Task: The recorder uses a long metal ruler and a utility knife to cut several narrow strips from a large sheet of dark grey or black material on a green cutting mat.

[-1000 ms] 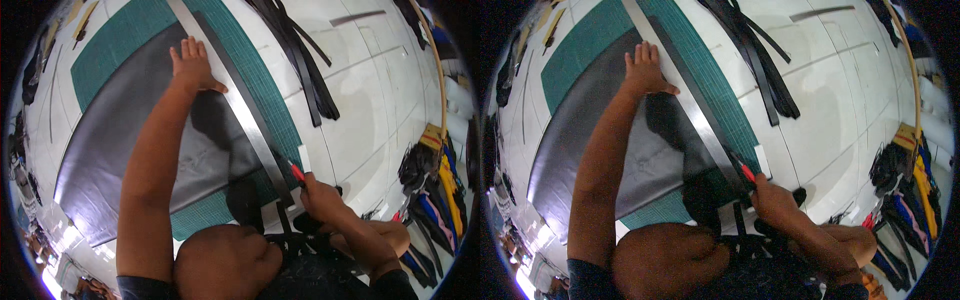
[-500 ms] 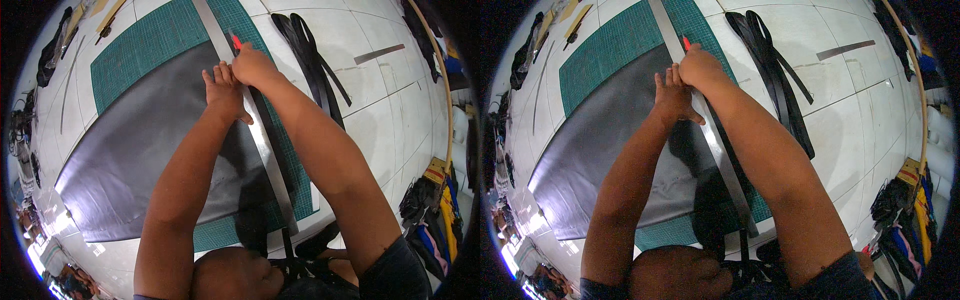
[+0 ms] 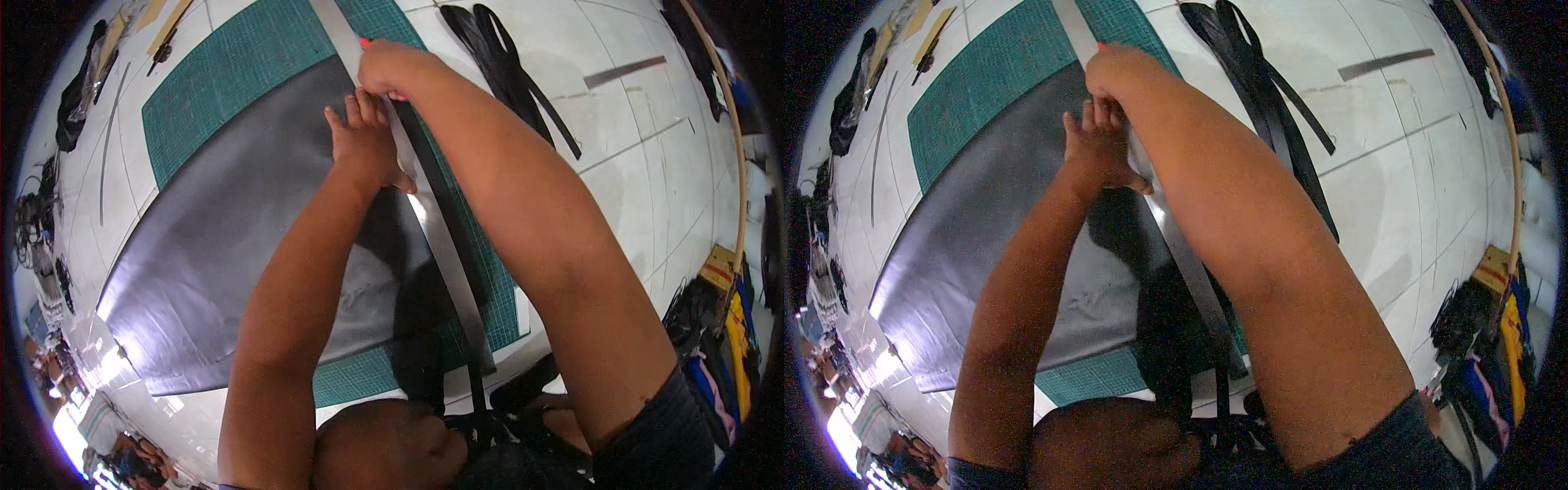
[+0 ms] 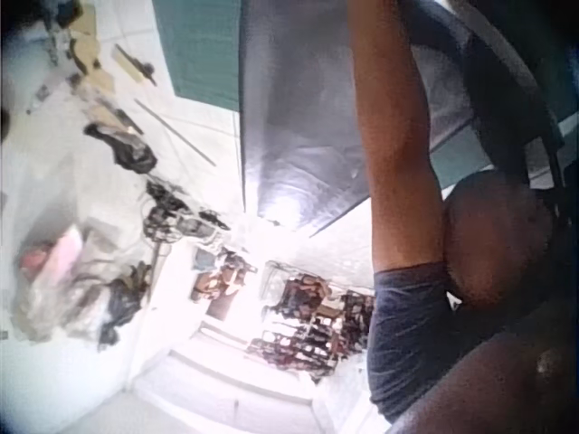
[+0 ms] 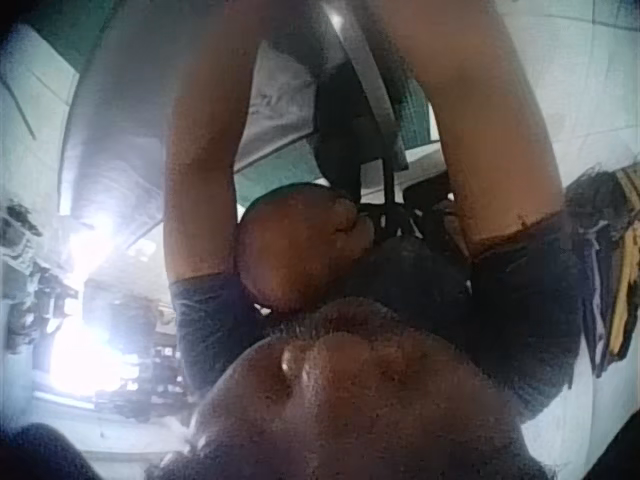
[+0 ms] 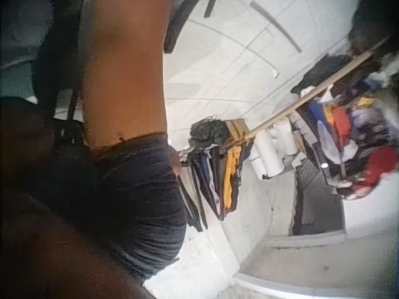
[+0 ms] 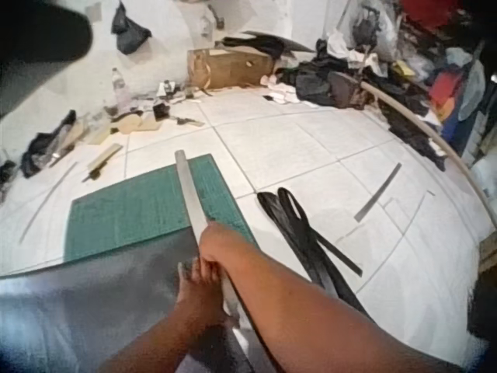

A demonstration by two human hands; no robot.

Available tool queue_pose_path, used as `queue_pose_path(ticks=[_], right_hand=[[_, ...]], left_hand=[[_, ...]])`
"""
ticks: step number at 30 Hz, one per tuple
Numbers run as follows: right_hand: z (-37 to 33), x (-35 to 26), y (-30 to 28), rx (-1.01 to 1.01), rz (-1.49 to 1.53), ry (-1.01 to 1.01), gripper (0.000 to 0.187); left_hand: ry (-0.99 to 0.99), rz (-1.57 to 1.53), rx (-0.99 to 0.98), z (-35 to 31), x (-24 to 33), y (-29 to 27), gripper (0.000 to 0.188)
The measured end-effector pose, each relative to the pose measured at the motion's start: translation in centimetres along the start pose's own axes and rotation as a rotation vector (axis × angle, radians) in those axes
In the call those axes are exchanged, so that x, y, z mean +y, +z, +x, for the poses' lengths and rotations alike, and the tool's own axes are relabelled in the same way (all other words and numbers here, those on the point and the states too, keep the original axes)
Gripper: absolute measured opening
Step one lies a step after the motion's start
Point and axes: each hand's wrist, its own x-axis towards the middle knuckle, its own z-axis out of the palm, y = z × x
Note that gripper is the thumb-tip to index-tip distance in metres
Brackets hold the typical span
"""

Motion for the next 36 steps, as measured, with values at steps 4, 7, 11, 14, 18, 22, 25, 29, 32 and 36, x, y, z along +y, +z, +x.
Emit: queue_pose_path(ticks=[4, 7, 11, 14, 18, 22, 25, 29, 32, 36], right_hand=[[-2.8, 2.0, 3.6, 0.159, 0.203, -0.003, 0.041], [-9.0, 3.1, 5.8, 0.1, 0.199, 0.078, 0.046], [-16.7, 7.2, 11.4, 0.053, 0.317, 0.092, 0.039], [-24.2, 7.3, 14.0, -0.073, 0.301, 0.188, 0.037], [-34.3, 8.7, 16.9, -0.285, 0.312, 0.305, 0.031], [-41.8, 11.9, 20.2, -0.393, 0.219, 0.366, 0.029], [-41.3, 11.3, 17.5, -0.459, 0.161, 0.375, 0.029], [-37.3, 10.4, 11.5, -0.335, 0.227, 0.279, 0.03], [-29.0, 10.6, 9.9, 0.011, 0.231, 0.149, 0.028], [-15.5, 7.5, 6.6, 0.245, 0.215, 0.059, 0.032]], left_hand=[[-0.022, 0.014, -0.045, -0.2, -0.5, -0.3, 0.147], [-0.042, 0.019, 0.023, 0.1, -0.5, 0.2, 0.152], [-0.041, 0.013, 0.025, 0.1, 0.3, 0.1, 0.151], [-0.035, 0.016, 0.045, 0.0, -0.3, 0.8, 0.15], [-0.058, 0.024, 0.092, 0.0, -1.2, 1.0, 0.15], [-0.028, -0.001, 0.107, 0.6, 0.3, 0.6, 0.156], [-0.035, 0.001, 0.081, 0.5, -0.2, 0.9, 0.156], [-0.072, 0.019, 0.034, 0.1, -1.2, 0.6, 0.16], [-0.07, 0.044, -0.015, 0.2, 0.0, 0.1, 0.15], [-0.047, -0.003, 0.0, -0.3, 0.0, -0.2, 0.147]])
